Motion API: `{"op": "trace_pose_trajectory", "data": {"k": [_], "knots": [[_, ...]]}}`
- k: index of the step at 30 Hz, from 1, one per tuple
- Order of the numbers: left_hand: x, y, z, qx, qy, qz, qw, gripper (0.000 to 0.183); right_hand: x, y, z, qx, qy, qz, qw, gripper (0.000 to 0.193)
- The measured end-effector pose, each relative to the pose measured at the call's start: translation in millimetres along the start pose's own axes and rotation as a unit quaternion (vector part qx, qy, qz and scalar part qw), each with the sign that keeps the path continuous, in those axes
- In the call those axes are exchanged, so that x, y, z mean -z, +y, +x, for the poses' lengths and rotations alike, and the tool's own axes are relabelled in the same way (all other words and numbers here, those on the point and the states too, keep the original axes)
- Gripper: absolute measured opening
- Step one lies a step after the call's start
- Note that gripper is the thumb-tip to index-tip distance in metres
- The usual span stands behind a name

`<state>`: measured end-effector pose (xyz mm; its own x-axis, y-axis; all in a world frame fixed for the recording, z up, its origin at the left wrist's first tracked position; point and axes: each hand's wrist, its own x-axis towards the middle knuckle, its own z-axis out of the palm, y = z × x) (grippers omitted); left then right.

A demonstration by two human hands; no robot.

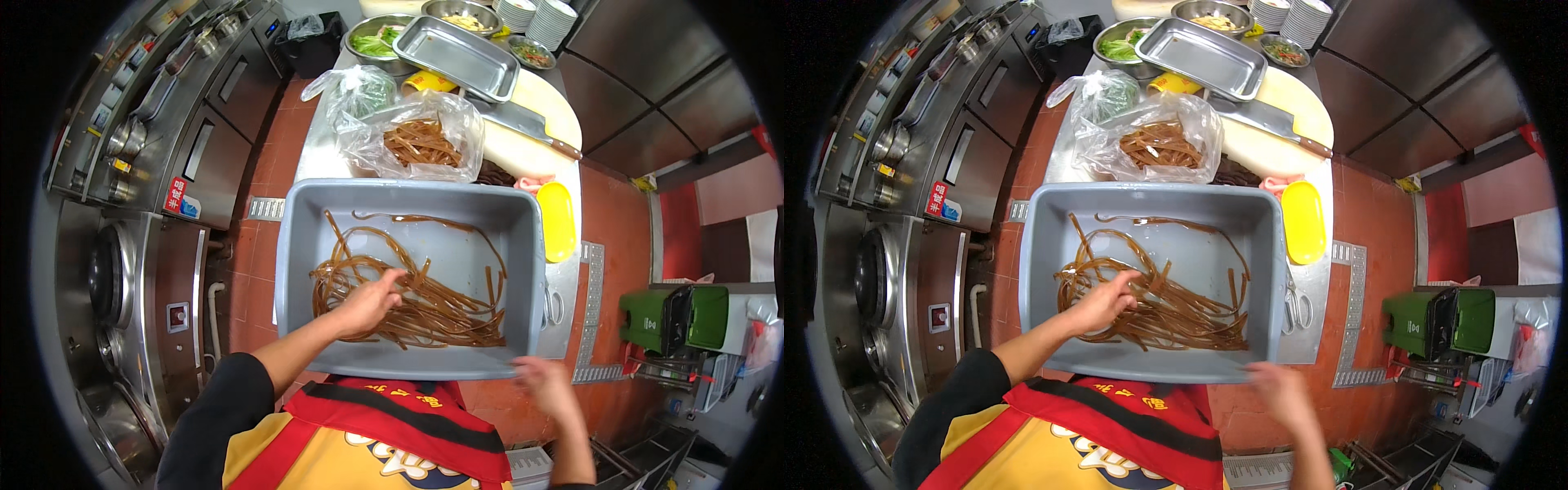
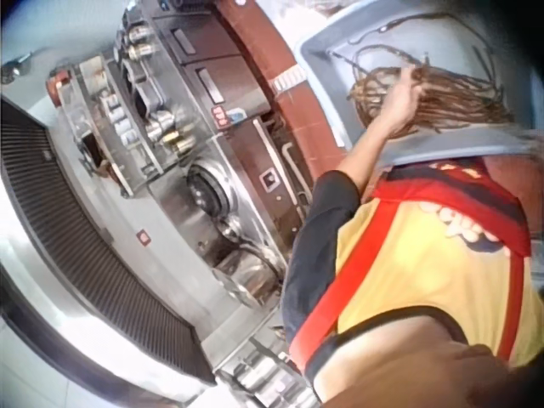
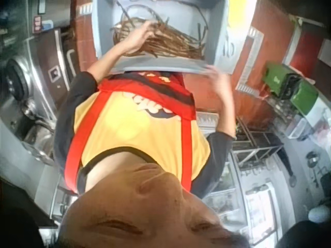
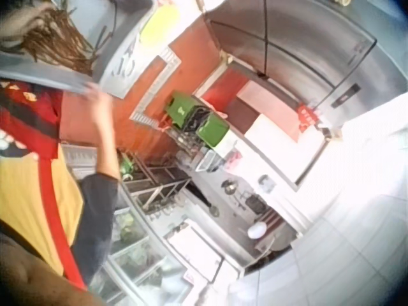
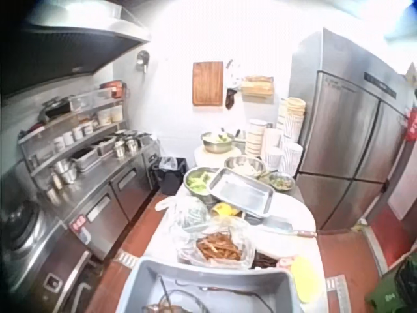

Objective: The person cuts long, brown, noodle-like vegetables into shorter segments using scissors. They hold the strands in one hand and snip them over a grey plastic tray. After cutting, the person places the trimmed pieces into a clear plastic bag and stores the bag in a refrigerator.

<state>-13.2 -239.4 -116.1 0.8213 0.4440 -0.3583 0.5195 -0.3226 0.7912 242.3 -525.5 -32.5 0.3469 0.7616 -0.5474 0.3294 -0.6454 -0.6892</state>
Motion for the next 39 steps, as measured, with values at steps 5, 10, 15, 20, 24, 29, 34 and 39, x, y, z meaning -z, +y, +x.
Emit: {"op": "trace_pose_trajectory", "data": {"k": [5,10,15,20,24,29,34,39], "knots": [[16,-5,9,0.015,-0.003,-0.055,0.998,0.013,226,180,-105,-0.253,0.474,-0.319,0.78,0.044],[30,3,1,0.06,0.025,-0.276,0.959,0.008,146,45,-17,0.029,0.427,-0.194,0.883,0.024],[73,41,-25,0.054,0.079,-0.297,0.95,0.018,-15,-21,113,0.131,0.24,-0.135,0.952,0.018],[92,33,-50,0.011,0.032,-0.165,0.986,0.02,-62,-7,209,0.03,0.273,-0.304,0.912,0.025],[54,-23,-54,0.03,-0.014,0.011,0.999,0.012,-78,-9,250,-0.017,0.241,-0.372,0.896,0.015],[8,-76,-36,0.091,-0.035,0.082,0.992,0.02,-66,-26,242,0.082,0.227,-0.368,0.898,0.015],[-9,-56,-18,0.035,0.053,0.3,0.952,0.025,-44,-71,182,0.083,0.168,-0.311,0.932,0.022],[-39,-49,20,-0.033,0.043,0.332,0.942,0.026,-31,-106,131,0.16,0.138,-0.103,0.972,0.019]]}}
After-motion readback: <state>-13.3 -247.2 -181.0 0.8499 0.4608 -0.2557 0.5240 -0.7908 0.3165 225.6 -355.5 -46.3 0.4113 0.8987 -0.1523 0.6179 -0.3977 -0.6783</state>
